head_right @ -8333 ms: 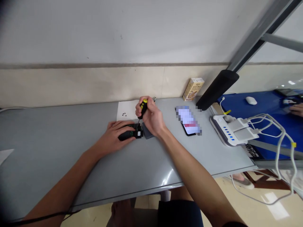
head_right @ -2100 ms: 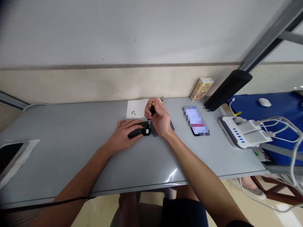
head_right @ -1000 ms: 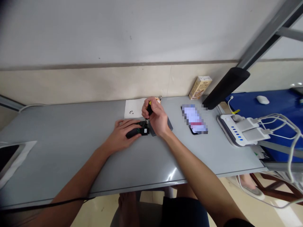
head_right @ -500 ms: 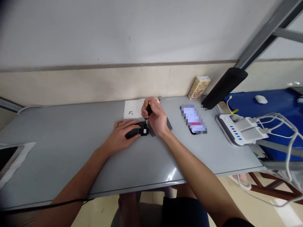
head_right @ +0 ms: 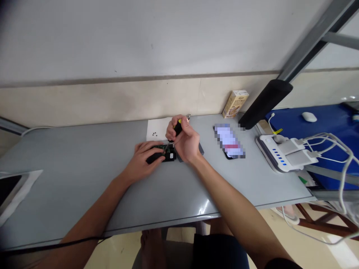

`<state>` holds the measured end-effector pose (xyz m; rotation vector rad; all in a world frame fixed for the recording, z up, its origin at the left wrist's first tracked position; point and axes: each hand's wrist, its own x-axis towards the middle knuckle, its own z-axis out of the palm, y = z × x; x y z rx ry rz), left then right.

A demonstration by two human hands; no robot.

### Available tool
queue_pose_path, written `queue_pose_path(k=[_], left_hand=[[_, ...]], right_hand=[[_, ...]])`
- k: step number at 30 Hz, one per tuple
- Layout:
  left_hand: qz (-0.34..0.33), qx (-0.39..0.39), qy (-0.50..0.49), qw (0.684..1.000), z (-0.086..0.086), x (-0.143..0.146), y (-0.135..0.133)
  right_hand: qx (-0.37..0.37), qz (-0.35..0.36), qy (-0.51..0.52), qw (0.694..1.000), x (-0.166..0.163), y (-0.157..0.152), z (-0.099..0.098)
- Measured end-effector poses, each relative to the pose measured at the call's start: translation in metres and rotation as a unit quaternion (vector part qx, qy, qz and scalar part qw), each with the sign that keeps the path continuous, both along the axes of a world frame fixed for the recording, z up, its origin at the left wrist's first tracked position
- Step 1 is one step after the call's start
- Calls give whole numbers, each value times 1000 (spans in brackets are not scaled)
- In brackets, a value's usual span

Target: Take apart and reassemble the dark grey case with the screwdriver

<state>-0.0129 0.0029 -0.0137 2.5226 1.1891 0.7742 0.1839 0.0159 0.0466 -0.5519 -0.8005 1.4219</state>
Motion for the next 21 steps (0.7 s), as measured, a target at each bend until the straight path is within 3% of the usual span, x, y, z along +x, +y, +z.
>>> queue_pose_path(k=[6,11,15,18,21], left_hand=[[23,26,7,999,10,-2,13],[17,26,52,998,25,11,66],[9,18,69,997,22,30,104],[1,10,84,996,18,37,111],[7,-11,106,994,20,38,102]], right_hand=[[9,-15,26,999,14,5,5],[21,-69,16,997,34,16,5],[28,-70,37,996,40,21,0],[46,-65,49,996,42,24,-5],[49,-73,38,995,43,26,-6]])
